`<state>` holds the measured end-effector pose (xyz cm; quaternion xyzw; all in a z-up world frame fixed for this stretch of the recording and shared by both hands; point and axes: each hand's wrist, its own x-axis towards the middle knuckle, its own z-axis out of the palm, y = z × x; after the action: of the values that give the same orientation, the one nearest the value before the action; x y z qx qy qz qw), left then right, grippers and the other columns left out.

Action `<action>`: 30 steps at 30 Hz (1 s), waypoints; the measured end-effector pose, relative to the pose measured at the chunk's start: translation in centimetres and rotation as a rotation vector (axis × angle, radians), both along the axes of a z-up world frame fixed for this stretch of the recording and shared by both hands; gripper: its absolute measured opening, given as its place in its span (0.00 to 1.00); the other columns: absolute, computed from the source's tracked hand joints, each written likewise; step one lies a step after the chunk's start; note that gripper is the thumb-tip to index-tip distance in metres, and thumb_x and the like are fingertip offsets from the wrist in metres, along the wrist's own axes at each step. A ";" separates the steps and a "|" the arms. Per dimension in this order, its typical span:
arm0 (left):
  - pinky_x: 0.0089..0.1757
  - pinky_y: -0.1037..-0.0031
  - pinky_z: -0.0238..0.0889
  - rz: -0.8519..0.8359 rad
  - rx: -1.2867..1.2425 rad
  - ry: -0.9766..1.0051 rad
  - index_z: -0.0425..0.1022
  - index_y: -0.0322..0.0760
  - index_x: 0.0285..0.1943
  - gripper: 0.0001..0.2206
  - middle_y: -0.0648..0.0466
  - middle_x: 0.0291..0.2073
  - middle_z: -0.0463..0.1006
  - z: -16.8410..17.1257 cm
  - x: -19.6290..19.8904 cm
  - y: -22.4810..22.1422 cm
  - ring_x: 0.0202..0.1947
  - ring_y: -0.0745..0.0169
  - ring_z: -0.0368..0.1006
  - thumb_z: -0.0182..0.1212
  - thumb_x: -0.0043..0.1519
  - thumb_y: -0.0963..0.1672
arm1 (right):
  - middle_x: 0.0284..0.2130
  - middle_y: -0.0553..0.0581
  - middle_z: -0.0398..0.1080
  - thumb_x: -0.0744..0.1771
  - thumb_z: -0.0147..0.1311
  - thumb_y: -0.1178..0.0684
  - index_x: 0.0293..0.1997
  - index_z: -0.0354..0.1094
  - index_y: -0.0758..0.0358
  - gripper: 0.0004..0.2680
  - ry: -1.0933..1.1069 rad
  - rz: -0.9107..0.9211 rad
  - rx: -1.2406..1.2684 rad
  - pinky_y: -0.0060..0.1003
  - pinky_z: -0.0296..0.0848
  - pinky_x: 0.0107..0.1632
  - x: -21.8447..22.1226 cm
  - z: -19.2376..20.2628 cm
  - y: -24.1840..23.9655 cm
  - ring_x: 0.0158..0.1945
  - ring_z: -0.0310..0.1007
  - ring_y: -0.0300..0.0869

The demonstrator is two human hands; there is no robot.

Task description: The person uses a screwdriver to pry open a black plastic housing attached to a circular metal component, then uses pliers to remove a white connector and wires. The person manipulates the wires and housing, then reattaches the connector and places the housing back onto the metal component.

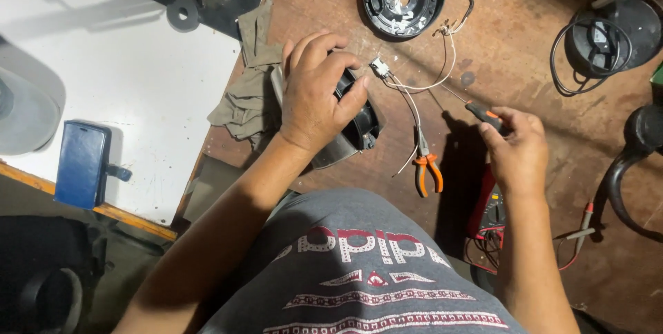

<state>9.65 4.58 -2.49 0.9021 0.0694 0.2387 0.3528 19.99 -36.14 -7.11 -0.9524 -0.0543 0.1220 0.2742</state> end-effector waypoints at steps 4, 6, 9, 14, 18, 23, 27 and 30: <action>0.70 0.42 0.57 -0.008 0.032 -0.061 0.86 0.41 0.47 0.16 0.49 0.57 0.81 -0.3 0.7 0.1 0.67 0.38 0.75 0.62 0.75 0.54 | 0.46 0.50 0.82 0.78 0.63 0.53 0.71 0.77 0.54 0.11 0.037 -0.029 0.159 0.33 0.75 0.53 -4.3 11.8 5.7 0.44 0.81 0.35; 0.70 0.43 0.54 -0.002 0.042 -0.032 0.86 0.43 0.48 0.16 0.51 0.56 0.82 -0.4 0.6 0.1 0.69 0.38 0.75 0.61 0.75 0.54 | 0.57 0.56 0.85 0.75 0.69 0.54 0.68 0.80 0.61 0.12 -0.117 0.261 0.087 0.38 0.75 0.62 -5.7 14.7 6.3 0.56 0.82 0.41; 0.70 0.45 0.56 0.013 0.036 -0.048 0.86 0.44 0.46 0.14 0.52 0.56 0.83 -0.2 0.8 0.0 0.69 0.39 0.76 0.64 0.73 0.53 | 0.47 0.49 0.84 0.72 0.73 0.51 0.62 0.81 0.56 0.11 -0.051 0.257 0.116 0.32 0.72 0.51 -7.4 17.2 8.2 0.41 0.75 0.34; 0.70 0.44 0.56 0.021 0.035 -0.037 0.86 0.44 0.47 0.14 0.53 0.55 0.83 -0.3 0.8 -0.1 0.68 0.40 0.75 0.63 0.73 0.53 | 0.46 0.49 0.86 0.73 0.67 0.46 0.61 0.78 0.56 0.11 -0.019 0.396 0.020 0.40 0.77 0.47 -7.0 17.7 11.6 0.41 0.84 0.42; 0.68 0.47 0.56 0.021 0.037 -0.039 0.85 0.45 0.46 0.13 0.54 0.56 0.82 -0.1 0.9 -0.2 0.66 0.43 0.75 0.63 0.73 0.53 | 0.41 0.49 0.85 0.74 0.65 0.42 0.59 0.77 0.53 0.11 0.009 0.421 -0.070 0.46 0.77 0.45 -6.6 17.9 13.1 0.41 0.85 0.49; 0.68 0.46 0.56 0.031 0.046 -0.047 0.85 0.45 0.47 0.12 0.54 0.55 0.82 0.0 1.1 -0.3 0.65 0.43 0.75 0.66 0.72 0.52 | 0.34 0.49 0.82 0.74 0.66 0.41 0.59 0.77 0.52 0.11 0.019 0.405 -0.127 0.47 0.76 0.43 -6.4 17.8 13.4 0.36 0.82 0.49; 0.67 0.48 0.57 0.033 0.048 -0.050 0.86 0.44 0.46 0.12 0.53 0.55 0.83 0.1 1.1 -0.4 0.63 0.45 0.75 0.66 0.72 0.52 | 0.36 0.50 0.83 0.74 0.66 0.43 0.59 0.77 0.54 0.11 0.008 0.447 -0.111 0.48 0.76 0.43 -6.0 18.1 13.5 0.37 0.82 0.50; 0.68 0.46 0.56 0.038 0.036 -0.049 0.86 0.45 0.46 0.11 0.54 0.55 0.82 -0.1 1.2 -0.5 0.64 0.44 0.75 0.67 0.71 0.52 | 0.51 0.53 0.86 0.75 0.64 0.47 0.62 0.76 0.59 0.11 0.025 0.646 -0.028 0.44 0.79 0.53 -4.8 20.1 14.1 0.50 0.86 0.48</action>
<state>10.81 4.10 -2.56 0.9005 0.0737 0.2688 0.3337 15.14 -22.00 12.99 -0.8880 -0.3489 0.2151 0.2087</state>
